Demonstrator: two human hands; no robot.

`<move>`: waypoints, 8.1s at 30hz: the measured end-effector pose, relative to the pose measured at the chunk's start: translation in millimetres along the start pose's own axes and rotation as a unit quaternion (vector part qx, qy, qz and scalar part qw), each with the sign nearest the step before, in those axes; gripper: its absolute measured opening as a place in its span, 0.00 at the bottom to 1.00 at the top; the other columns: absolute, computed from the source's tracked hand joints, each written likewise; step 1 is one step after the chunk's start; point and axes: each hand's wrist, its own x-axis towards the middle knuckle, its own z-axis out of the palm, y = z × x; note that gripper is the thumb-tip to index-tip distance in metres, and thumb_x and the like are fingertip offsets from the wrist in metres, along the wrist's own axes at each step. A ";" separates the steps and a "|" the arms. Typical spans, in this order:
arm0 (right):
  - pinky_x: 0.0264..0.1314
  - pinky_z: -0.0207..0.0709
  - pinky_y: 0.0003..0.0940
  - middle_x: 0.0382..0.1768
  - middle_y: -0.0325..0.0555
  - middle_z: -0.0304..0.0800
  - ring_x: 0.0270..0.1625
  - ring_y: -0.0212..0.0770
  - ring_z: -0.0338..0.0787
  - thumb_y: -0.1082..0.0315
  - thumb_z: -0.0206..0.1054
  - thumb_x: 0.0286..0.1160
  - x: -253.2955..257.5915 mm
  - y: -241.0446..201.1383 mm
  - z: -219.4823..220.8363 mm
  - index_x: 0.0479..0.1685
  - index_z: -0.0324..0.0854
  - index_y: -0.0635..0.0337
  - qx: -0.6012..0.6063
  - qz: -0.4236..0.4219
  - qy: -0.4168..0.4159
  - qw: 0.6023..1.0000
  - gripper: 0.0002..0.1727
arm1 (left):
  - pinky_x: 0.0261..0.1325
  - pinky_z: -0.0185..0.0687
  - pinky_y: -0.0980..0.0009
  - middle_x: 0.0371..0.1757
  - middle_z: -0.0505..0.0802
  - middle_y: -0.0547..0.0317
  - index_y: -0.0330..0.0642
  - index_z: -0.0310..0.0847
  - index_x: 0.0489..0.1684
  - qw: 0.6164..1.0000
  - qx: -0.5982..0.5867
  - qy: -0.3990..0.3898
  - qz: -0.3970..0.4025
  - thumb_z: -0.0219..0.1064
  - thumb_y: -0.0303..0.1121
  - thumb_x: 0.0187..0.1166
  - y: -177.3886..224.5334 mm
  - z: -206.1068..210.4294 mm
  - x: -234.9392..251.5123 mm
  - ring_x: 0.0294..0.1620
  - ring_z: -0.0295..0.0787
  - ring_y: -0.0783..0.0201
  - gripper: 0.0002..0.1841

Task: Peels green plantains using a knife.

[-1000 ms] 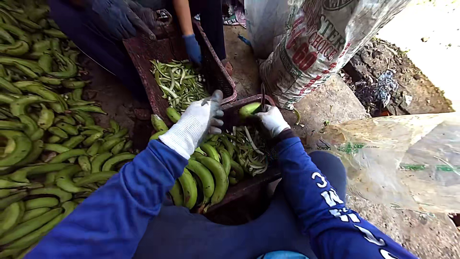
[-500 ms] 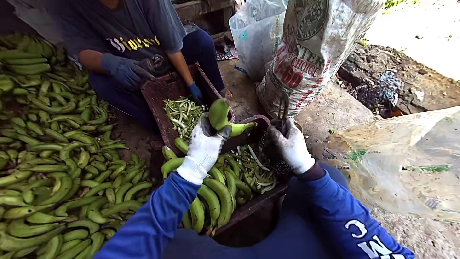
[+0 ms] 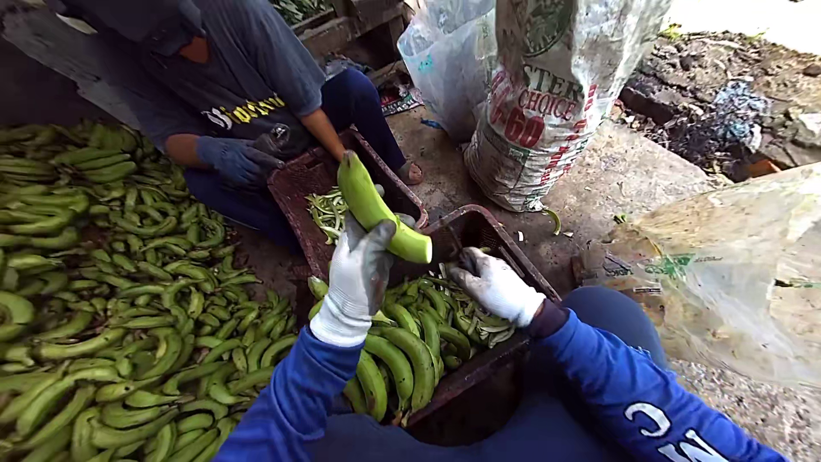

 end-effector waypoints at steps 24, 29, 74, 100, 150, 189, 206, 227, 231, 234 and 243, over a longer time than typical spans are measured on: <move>0.56 0.87 0.46 0.59 0.44 0.88 0.53 0.38 0.91 0.47 0.55 0.90 -5.3 -7.3 -37.3 0.74 0.79 0.50 0.011 -0.153 0.223 0.963 0.24 | 0.23 0.80 0.71 0.40 0.91 0.53 0.50 0.77 0.66 0.958 -0.030 -0.003 -0.287 0.42 0.62 0.91 -11.3 9.5 2.4 0.22 0.83 0.64 0.29; 0.56 0.86 0.38 0.53 0.39 0.89 0.52 0.32 0.89 0.46 0.60 0.86 -28.0 -25.0 8.9 0.69 0.85 0.47 0.045 -0.261 0.052 0.963 0.23 | 0.26 0.85 0.67 0.37 0.90 0.56 0.54 0.77 0.68 0.973 -0.048 0.067 -0.214 0.45 0.61 0.90 -13.5 3.9 4.5 0.26 0.85 0.64 0.27; 0.53 0.87 0.41 0.53 0.40 0.89 0.51 0.36 0.89 0.44 0.71 0.77 -12.8 -16.0 5.6 0.63 0.89 0.48 0.000 -0.254 0.149 0.956 0.24 | 0.51 0.91 0.57 0.54 0.91 0.53 0.52 0.68 0.75 0.983 -0.085 0.052 -0.156 0.58 0.48 0.90 -12.6 -6.4 -3.7 0.50 0.92 0.59 0.21; 0.59 0.86 0.43 0.55 0.45 0.90 0.56 0.40 0.89 0.46 0.72 0.76 -8.3 -14.2 14.4 0.60 0.88 0.55 -0.020 -0.287 0.210 0.934 0.25 | 0.68 0.84 0.57 0.64 0.88 0.51 0.44 0.73 0.71 0.935 -0.289 0.088 -0.186 0.45 0.49 0.94 -10.0 -13.4 2.0 0.65 0.87 0.57 0.23; 0.63 0.84 0.41 0.54 0.41 0.90 0.58 0.37 0.87 0.47 0.76 0.74 -13.0 -12.2 -9.9 0.60 0.91 0.49 -0.022 -0.371 0.095 0.923 0.22 | 0.45 0.92 0.60 0.50 0.91 0.50 0.48 0.77 0.70 0.963 -0.141 -0.018 -0.229 0.51 0.54 0.91 -0.4 -18.1 -1.6 0.43 0.92 0.58 0.23; 0.48 0.89 0.34 0.50 0.37 0.93 0.45 0.31 0.91 0.52 0.71 0.77 -18.6 -12.3 -38.6 0.62 0.88 0.51 0.140 -0.182 0.149 0.962 0.20 | 0.35 0.87 0.69 0.45 0.93 0.53 0.51 0.83 0.65 0.960 -0.122 0.042 -0.249 0.56 0.48 0.90 -5.2 -6.1 1.5 0.35 0.90 0.63 0.18; 0.35 0.90 0.30 0.43 0.41 0.93 0.35 0.30 0.90 0.68 0.80 0.67 -42.5 -66.6 -118.2 0.70 0.79 0.65 0.085 -0.352 0.523 0.772 0.29 | 0.45 0.93 0.58 0.53 0.93 0.49 0.44 0.78 0.74 0.973 -0.023 -0.031 -0.229 0.52 0.45 0.92 -10.6 1.1 0.2 0.45 0.95 0.53 0.21; 0.34 0.87 0.45 0.37 0.49 0.91 0.32 0.44 0.90 0.60 0.77 0.69 69.2 25.9 -67.3 0.58 0.82 0.61 0.187 0.091 0.300 0.931 0.22 | 0.45 0.93 0.63 0.52 0.94 0.57 0.50 0.81 0.69 0.964 0.110 0.042 -0.238 0.60 0.47 0.89 -9.1 -20.7 -5.4 0.44 0.95 0.61 0.18; 0.54 0.82 0.65 0.46 0.58 0.91 0.50 0.57 0.91 0.55 0.75 0.66 96.4 61.4 33.4 0.54 0.87 0.59 0.022 0.233 0.105 0.967 0.22 | 0.44 0.94 0.62 0.52 0.95 0.57 0.51 0.82 0.68 0.963 0.107 0.050 -0.243 0.60 0.46 0.89 -8.7 -23.3 -4.6 0.43 0.96 0.60 0.17; 0.57 0.84 0.62 0.49 0.57 0.93 0.52 0.56 0.92 0.48 0.72 0.73 107.6 103.8 95.4 0.53 0.88 0.61 0.040 0.301 0.009 0.953 0.25 | 0.43 0.94 0.62 0.50 0.95 0.58 0.50 0.83 0.67 0.964 0.104 0.052 -0.239 0.61 0.45 0.89 -5.1 -22.7 -2.3 0.42 0.96 0.61 0.16; 0.61 0.81 0.67 0.57 0.61 0.91 0.59 0.61 0.90 0.45 0.77 0.66 94.6 122.5 177.2 0.64 0.86 0.55 -0.115 0.254 -0.163 0.946 0.30 | 0.44 0.96 0.63 0.49 0.95 0.57 0.48 0.83 0.65 0.961 0.140 0.014 -0.236 0.60 0.43 0.90 -9.7 -33.4 0.2 0.41 0.96 0.62 0.15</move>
